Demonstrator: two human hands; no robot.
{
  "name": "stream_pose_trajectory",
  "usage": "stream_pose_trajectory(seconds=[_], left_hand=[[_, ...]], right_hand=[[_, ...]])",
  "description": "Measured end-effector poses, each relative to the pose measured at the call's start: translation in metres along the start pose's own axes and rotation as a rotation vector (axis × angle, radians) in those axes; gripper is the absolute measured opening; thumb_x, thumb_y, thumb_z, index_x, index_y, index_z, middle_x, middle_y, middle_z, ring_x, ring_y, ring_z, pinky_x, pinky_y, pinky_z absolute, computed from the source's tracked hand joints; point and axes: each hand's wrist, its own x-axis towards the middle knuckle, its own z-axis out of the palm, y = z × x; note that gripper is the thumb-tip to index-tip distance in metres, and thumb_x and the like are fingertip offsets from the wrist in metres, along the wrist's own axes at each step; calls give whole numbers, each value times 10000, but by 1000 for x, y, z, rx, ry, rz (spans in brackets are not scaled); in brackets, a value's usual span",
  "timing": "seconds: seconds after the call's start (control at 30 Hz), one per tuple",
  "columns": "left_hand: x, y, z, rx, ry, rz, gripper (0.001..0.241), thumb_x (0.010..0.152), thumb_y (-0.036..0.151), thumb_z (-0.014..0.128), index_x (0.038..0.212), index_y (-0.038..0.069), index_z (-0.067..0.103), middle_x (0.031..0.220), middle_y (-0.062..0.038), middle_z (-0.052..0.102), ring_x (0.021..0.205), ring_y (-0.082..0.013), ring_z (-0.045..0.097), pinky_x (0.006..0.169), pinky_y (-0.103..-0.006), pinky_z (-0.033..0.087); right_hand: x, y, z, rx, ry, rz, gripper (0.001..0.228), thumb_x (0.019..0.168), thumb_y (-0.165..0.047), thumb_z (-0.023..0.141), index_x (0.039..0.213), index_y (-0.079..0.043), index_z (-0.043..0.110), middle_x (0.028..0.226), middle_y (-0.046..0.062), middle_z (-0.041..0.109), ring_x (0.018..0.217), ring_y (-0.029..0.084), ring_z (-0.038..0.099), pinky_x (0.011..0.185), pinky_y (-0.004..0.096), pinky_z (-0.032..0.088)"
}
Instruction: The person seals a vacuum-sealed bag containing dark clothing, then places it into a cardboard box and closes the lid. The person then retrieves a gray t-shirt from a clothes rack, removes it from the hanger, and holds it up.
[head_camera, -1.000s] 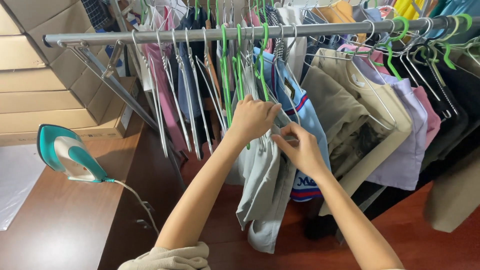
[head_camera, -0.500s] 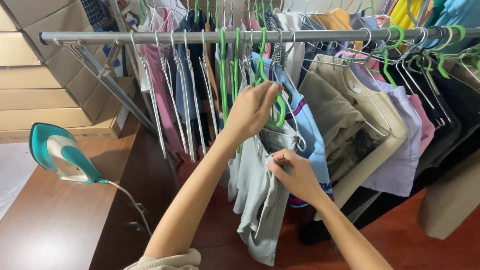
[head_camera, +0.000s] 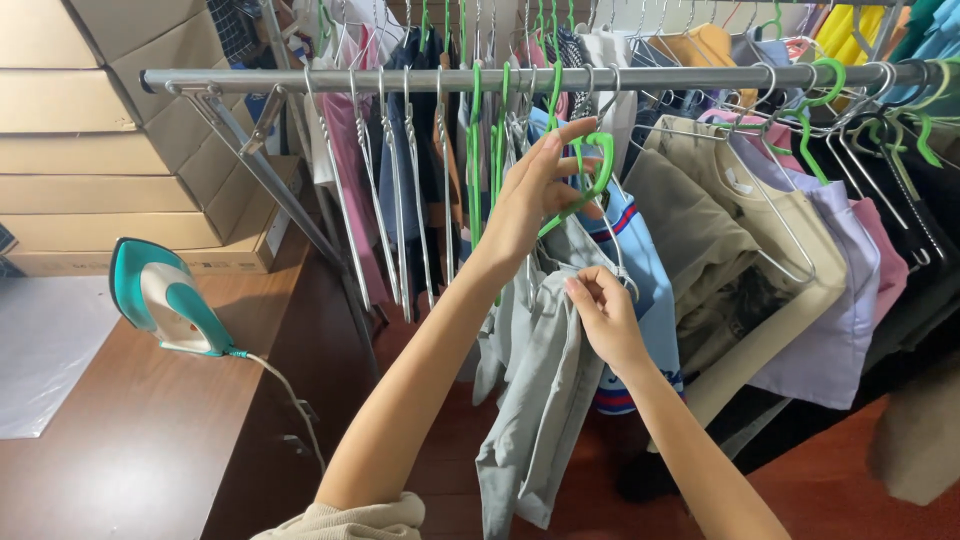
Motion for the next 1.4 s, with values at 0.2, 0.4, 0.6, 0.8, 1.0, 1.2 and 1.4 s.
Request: stream_pose_trajectory(seconds=[0.2, 0.4, 0.6, 0.8, 1.0, 1.2, 1.4], left_hand=[[8, 12, 2, 43, -12, 10, 586, 828, 537, 335, 1249, 140, 431, 1353, -205, 391, 755, -219, 665, 806, -365, 480], [11, 10, -3, 38, 0, 15, 598, 810, 585, 348, 1259, 201, 447, 1289, -321, 420, 719, -224, 686, 854, -379, 450], [12, 10, -1, -26, -20, 64, 605, 826, 556, 374, 1291, 168, 397, 1369, -259, 357, 647, -186, 648, 794, -328, 503], [22, 15, 6, -75, 19, 95, 600, 832, 556, 379, 1312, 196, 382, 1348, -356, 332, 636, -176, 620, 766, -273, 438], [28, 15, 6, -51, -25, 46, 670, 781, 617, 374, 1319, 219, 348, 1324, -308, 408, 735, -203, 681, 829, -387, 470], [18, -20, 5, -76, -63, -111, 577, 896, 507, 351, 1341, 141, 372, 1170, -362, 456, 806, -383, 653, 805, -399, 441], [5, -43, 5, -21, -1, -247, 528, 907, 451, 366, 1245, 61, 478, 1094, -326, 491, 901, -398, 614, 884, -473, 396]], right_hand=[[-1, -27, 4, -35, -105, 176, 189, 897, -256, 481, 808, -92, 509, 604, -26, 422, 550, 73, 364, 554, 227, 308], [-10, -29, 1, 53, 24, -70, 197, 895, -246, 481, 755, -108, 458, 597, -52, 334, 549, 50, 309, 537, 207, 282], [-2, -11, 1, -4, -53, 108, 213, 889, -289, 482, 807, -94, 501, 619, -38, 411, 555, 61, 348, 528, 215, 297], [10, 21, 12, -50, -45, 214, 193, 889, -277, 472, 830, -94, 493, 631, -14, 440, 566, 92, 416, 543, 245, 318], [4, 81, 26, -108, -109, 233, 156, 888, -225, 445, 784, -113, 477, 592, -14, 439, 537, 108, 400, 544, 271, 316], [2, 77, 16, -79, 35, 120, 169, 866, -222, 568, 857, -63, 624, 714, 107, 620, 688, 161, 597, 524, 274, 449], [-13, 9, -13, -36, 77, 35, 194, 853, -239, 596, 792, -57, 621, 669, 67, 601, 740, 112, 578, 584, 265, 480]])
